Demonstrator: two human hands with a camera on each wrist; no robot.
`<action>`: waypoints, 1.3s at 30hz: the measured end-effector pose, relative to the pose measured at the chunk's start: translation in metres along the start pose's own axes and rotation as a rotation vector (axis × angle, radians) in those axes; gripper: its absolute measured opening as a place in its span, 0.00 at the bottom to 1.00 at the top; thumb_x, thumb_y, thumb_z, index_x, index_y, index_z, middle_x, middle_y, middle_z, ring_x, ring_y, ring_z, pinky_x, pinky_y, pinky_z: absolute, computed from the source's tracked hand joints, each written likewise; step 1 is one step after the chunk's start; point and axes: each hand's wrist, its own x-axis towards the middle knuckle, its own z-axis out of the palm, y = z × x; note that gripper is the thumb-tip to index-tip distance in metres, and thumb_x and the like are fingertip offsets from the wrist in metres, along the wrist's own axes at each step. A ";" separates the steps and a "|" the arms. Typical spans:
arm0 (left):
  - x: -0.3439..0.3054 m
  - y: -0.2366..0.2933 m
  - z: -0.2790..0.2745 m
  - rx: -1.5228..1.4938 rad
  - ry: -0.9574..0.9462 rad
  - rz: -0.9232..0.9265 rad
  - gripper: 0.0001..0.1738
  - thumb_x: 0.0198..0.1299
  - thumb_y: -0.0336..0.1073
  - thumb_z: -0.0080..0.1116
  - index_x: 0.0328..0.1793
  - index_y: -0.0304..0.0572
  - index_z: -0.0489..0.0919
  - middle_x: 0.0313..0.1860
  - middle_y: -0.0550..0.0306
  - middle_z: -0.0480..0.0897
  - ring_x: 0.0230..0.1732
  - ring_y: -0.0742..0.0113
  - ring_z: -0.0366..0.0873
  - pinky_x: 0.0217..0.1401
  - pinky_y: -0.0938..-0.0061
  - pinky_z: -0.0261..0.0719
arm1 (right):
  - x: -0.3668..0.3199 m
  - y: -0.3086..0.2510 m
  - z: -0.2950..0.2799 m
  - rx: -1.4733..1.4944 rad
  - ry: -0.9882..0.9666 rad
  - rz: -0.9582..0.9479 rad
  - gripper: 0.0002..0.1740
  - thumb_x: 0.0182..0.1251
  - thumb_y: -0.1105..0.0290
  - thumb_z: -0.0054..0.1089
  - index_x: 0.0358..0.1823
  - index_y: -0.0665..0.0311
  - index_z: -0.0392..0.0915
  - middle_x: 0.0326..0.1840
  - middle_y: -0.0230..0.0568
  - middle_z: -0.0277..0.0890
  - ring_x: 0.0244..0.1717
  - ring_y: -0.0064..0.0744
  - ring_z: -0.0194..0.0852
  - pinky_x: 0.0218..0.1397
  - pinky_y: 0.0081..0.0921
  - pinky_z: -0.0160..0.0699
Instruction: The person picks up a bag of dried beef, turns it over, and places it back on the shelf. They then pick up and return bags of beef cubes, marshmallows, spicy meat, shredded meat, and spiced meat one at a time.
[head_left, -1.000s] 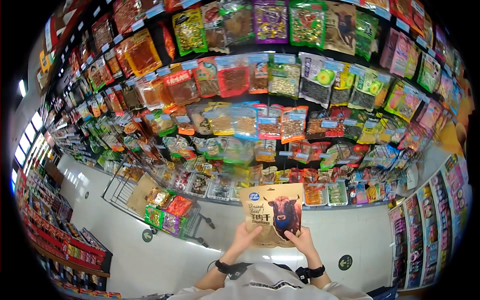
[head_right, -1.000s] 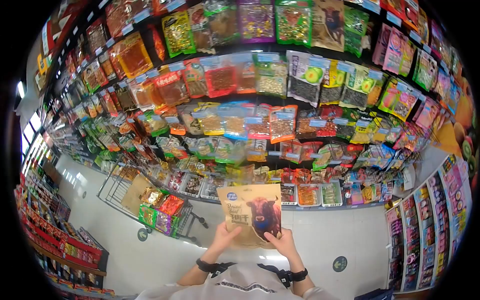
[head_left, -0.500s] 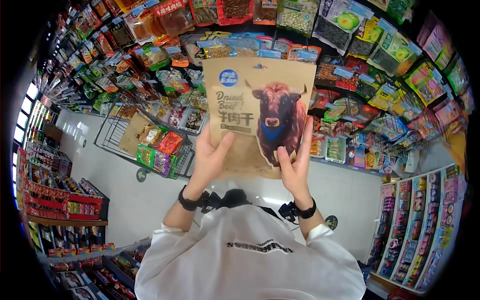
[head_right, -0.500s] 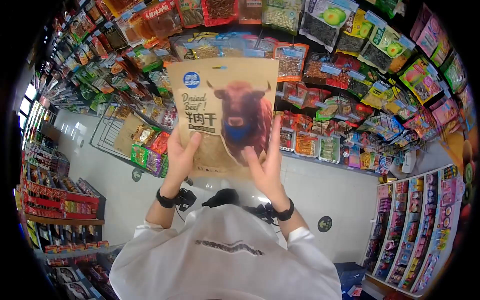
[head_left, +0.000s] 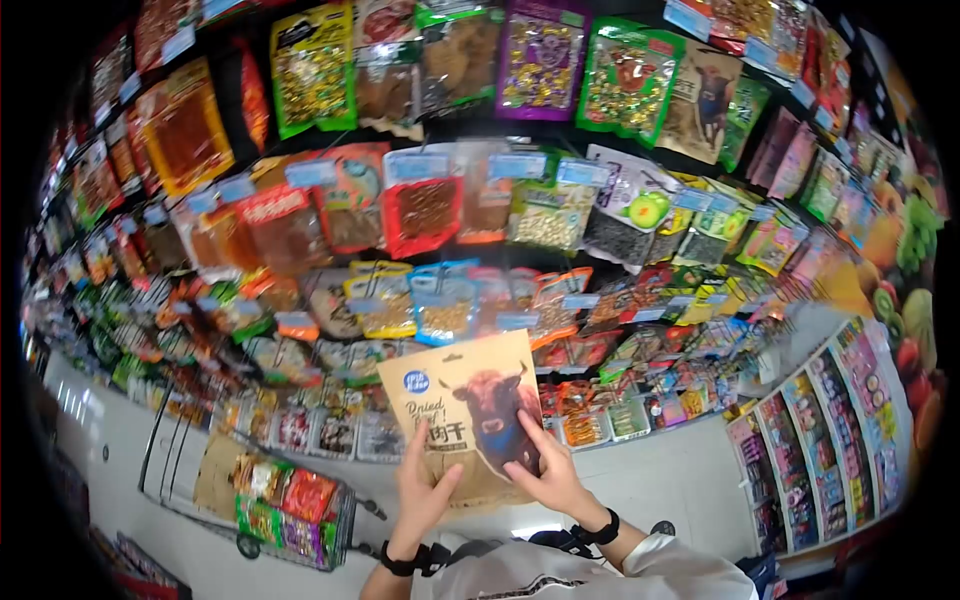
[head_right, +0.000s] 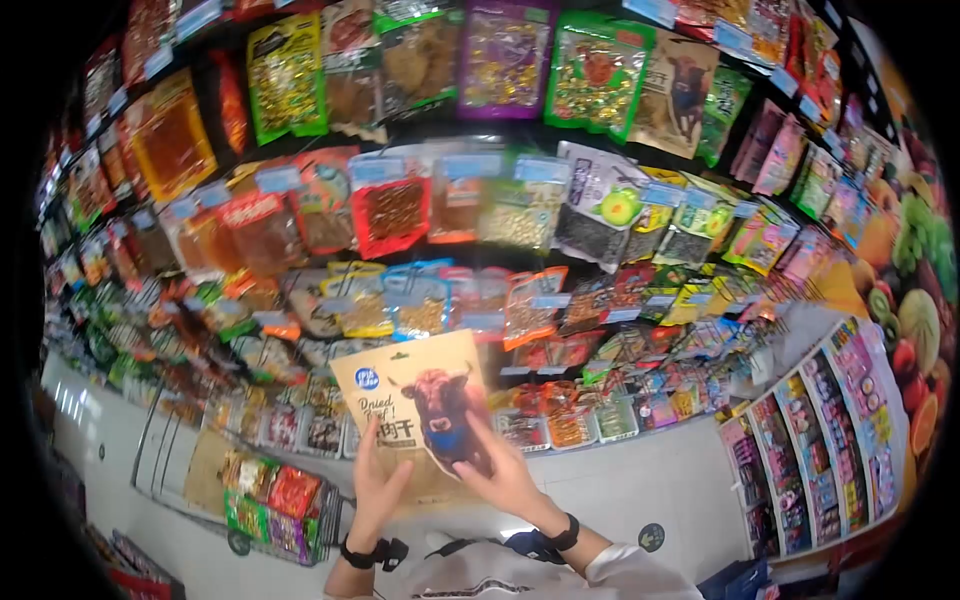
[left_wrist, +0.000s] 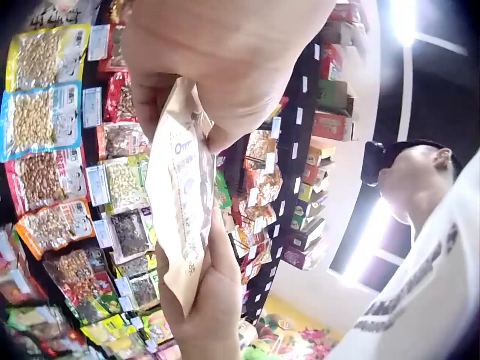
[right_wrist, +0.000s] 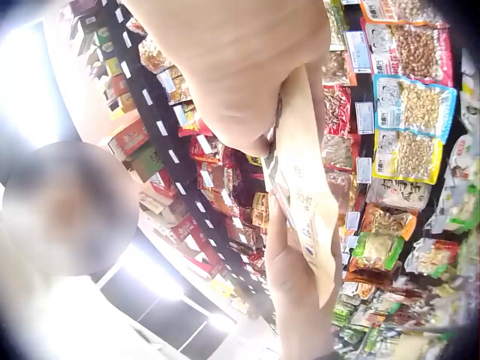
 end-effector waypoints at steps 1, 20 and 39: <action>0.005 -0.006 -0.001 0.002 -0.027 0.003 0.45 0.58 0.25 0.69 0.81 0.28 0.61 0.73 0.39 0.73 0.72 0.58 0.72 0.73 0.65 0.70 | 0.004 0.003 -0.001 -0.045 0.019 -0.093 0.44 0.63 0.70 0.72 0.80 0.66 0.62 0.68 0.56 0.73 0.55 0.36 0.76 0.56 0.30 0.76; 0.145 0.083 0.185 0.286 -0.583 0.551 0.37 0.50 0.34 0.80 0.68 0.38 0.79 0.54 0.41 0.86 0.51 0.50 0.86 0.54 0.63 0.83 | 0.036 0.037 -0.253 -0.219 0.257 -0.385 0.47 0.53 0.68 0.82 0.75 0.67 0.69 0.64 0.50 0.75 0.64 0.46 0.74 0.67 0.35 0.71; 0.287 0.241 0.411 0.404 -0.094 0.988 0.45 0.60 0.35 0.66 0.81 0.28 0.58 0.74 0.27 0.62 0.72 0.36 0.66 0.77 0.55 0.62 | 0.181 -0.027 -0.495 0.123 0.427 -0.806 0.40 0.61 0.73 0.72 0.75 0.73 0.66 0.62 0.43 0.71 0.66 0.32 0.72 0.70 0.28 0.69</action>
